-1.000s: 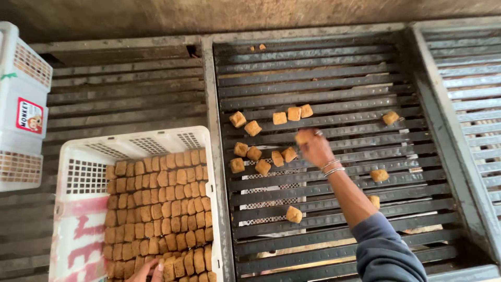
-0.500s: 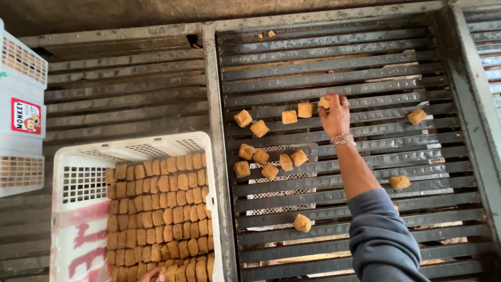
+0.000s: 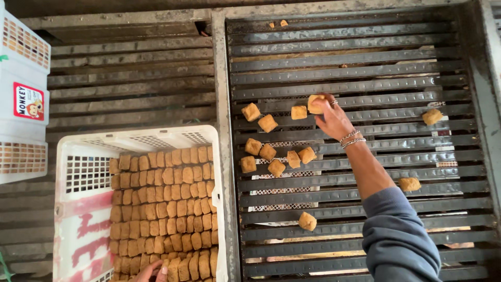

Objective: The person transfers small, brown, cube-shaped food items from a metal grate onto a white plastic basket. They pick up the items by hand and place them into the basket, repeating this process continuously.

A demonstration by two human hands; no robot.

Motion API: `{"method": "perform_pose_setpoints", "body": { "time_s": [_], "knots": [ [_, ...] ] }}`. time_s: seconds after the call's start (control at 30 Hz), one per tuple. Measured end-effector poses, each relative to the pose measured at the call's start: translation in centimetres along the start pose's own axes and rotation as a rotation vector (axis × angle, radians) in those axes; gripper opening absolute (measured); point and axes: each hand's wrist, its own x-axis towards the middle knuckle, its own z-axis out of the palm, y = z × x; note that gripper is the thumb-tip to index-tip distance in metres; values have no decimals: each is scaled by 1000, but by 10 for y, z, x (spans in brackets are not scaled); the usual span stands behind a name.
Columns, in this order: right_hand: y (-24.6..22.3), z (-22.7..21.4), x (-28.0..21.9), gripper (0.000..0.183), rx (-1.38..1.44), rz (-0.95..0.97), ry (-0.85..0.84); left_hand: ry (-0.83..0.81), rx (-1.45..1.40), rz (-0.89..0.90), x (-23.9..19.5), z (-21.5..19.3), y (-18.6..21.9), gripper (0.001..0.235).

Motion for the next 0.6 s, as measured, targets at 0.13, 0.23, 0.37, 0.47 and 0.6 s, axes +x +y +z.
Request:
{"method": "perform_pose_setpoints", "body": {
  "time_s": [0.13, 0.23, 0.37, 0.47, 0.6],
  "knots": [
    [-3, 8, -4, 50, 2, 32, 90, 385, 164, 172, -10, 14, -31, 65],
    [-9, 14, 2, 50, 38, -135, 124, 485, 182, 224, -8, 25, -51, 56],
    [-16, 22, 4, 52, 1, -159, -38, 466, 192, 254, -8, 22, -58, 55],
    [-24, 29, 9, 53, -55, -74, -78, 382, 278, 163, -19, 16, -49, 56],
    [-43, 42, 9, 63, -19, -87, 172, 354, 254, 160, -38, 10, -24, 55]
  ]
}}
